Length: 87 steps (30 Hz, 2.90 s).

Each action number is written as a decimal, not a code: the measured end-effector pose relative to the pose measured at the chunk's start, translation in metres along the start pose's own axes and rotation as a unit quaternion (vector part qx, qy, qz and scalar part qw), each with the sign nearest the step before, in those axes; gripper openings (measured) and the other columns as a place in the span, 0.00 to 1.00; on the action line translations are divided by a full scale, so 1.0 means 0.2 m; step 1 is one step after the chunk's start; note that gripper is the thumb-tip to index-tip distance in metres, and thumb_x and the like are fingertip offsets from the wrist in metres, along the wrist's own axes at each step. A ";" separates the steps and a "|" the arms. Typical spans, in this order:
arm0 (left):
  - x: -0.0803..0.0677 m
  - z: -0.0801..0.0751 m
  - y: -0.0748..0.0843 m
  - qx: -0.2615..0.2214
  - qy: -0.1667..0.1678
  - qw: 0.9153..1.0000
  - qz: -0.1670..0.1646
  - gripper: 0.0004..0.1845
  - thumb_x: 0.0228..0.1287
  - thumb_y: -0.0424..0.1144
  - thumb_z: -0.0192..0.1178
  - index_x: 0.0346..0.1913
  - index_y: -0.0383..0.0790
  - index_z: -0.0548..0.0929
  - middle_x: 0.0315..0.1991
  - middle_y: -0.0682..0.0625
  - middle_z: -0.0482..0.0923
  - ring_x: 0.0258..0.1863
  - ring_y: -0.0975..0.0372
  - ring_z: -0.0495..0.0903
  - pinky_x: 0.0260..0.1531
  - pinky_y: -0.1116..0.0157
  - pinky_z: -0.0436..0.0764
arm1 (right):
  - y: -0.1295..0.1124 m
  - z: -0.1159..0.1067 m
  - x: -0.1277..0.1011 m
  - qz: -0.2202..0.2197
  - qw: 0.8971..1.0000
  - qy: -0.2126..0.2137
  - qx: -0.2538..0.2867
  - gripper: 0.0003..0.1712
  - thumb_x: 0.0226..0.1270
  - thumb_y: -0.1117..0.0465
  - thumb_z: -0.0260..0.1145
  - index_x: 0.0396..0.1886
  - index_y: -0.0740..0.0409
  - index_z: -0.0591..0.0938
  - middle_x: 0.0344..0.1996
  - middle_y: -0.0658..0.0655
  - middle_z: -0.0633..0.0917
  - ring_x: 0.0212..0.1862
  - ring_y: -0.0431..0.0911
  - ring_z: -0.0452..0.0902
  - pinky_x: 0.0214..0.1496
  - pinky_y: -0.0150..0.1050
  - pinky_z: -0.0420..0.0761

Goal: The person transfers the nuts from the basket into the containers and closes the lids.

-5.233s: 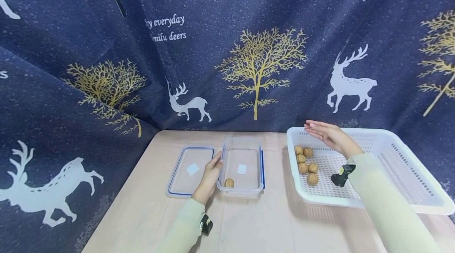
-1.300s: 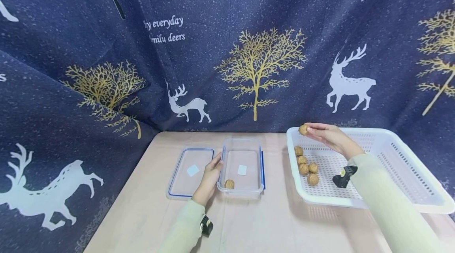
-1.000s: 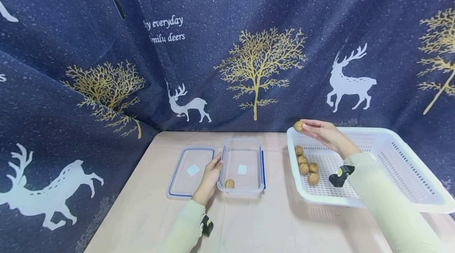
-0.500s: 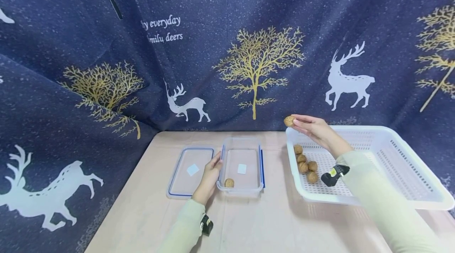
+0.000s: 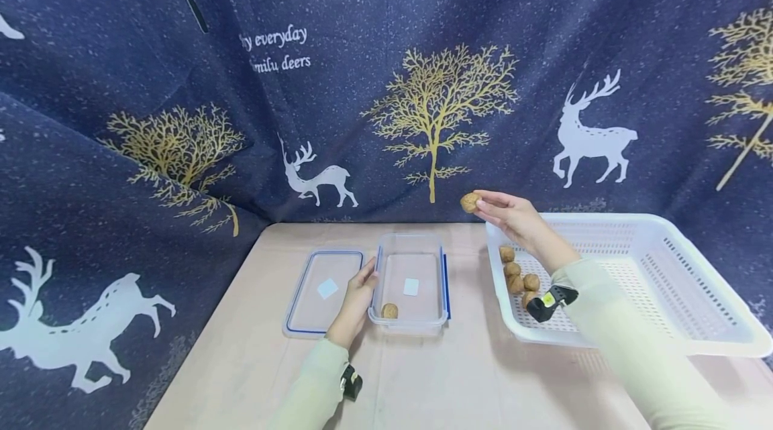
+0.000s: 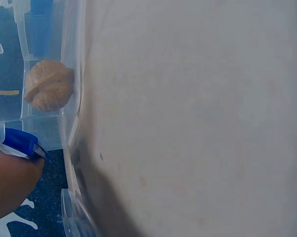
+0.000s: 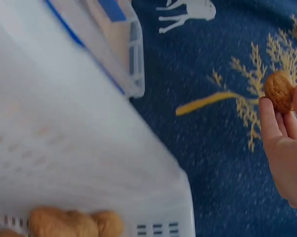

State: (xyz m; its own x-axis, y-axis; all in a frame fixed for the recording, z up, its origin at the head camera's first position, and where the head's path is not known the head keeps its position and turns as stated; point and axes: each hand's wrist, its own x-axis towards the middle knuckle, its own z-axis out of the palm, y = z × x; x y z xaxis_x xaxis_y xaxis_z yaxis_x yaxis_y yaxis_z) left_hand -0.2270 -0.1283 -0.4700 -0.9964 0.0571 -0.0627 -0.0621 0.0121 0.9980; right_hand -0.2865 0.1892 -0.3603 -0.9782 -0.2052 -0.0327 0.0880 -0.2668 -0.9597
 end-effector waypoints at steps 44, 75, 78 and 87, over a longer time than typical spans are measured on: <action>0.08 0.00 -0.13 0.013 0.024 1.000 0.014 0.26 0.74 0.34 0.45 0.72 0.34 0.60 0.73 0.38 0.54 0.73 0.44 0.50 0.72 0.47 0.49 | 0.32 0.47 -0.04 -0.005 0.998 0.002 -0.068 0.26 0.68 0.66 0.62 0.65 0.67 0.71 0.48 0.52 0.82 0.48 0.38 0.80 0.62 0.36 0.75; 0.00 0.01 0.01 0.012 0.008 1.000 0.012 0.26 0.72 0.29 0.44 0.70 0.25 0.58 0.72 0.32 0.53 0.72 0.41 0.50 0.71 0.47 0.49 | 0.74 0.61 -0.03 0.061 0.998 0.030 -0.018 0.22 0.63 0.75 0.62 0.56 0.78 0.74 0.44 0.66 0.83 0.40 0.43 0.82 0.55 0.39 0.81; 0.02 0.01 -0.02 0.006 0.011 1.000 0.012 0.26 0.72 0.29 0.44 0.70 0.25 0.58 0.72 0.32 0.53 0.72 0.41 0.49 0.71 0.46 0.49 | 0.76 0.62 -0.02 0.066 0.997 0.032 -0.030 0.21 0.63 0.75 0.62 0.56 0.77 0.75 0.44 0.67 0.83 0.40 0.45 0.82 0.59 0.47 0.78; 0.09 0.00 -0.14 0.024 0.030 0.999 0.005 0.26 0.74 0.34 0.45 0.71 0.33 0.60 0.72 0.36 0.55 0.72 0.43 0.51 0.71 0.46 0.51 | 0.83 0.64 0.00 0.088 0.994 0.034 -0.058 0.19 0.62 0.75 0.63 0.53 0.78 0.76 0.45 0.70 0.83 0.43 0.50 0.84 0.56 0.45 0.81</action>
State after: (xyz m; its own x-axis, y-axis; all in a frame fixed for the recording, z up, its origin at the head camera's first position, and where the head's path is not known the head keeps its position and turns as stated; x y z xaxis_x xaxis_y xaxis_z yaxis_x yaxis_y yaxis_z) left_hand -0.2438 -0.1272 -0.4984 -0.9987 -0.0023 -0.0513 -0.0514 0.0601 0.9969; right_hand -0.2486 0.0243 -0.4844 -0.9601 -0.1742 -0.2188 0.2415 -0.1214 -0.9628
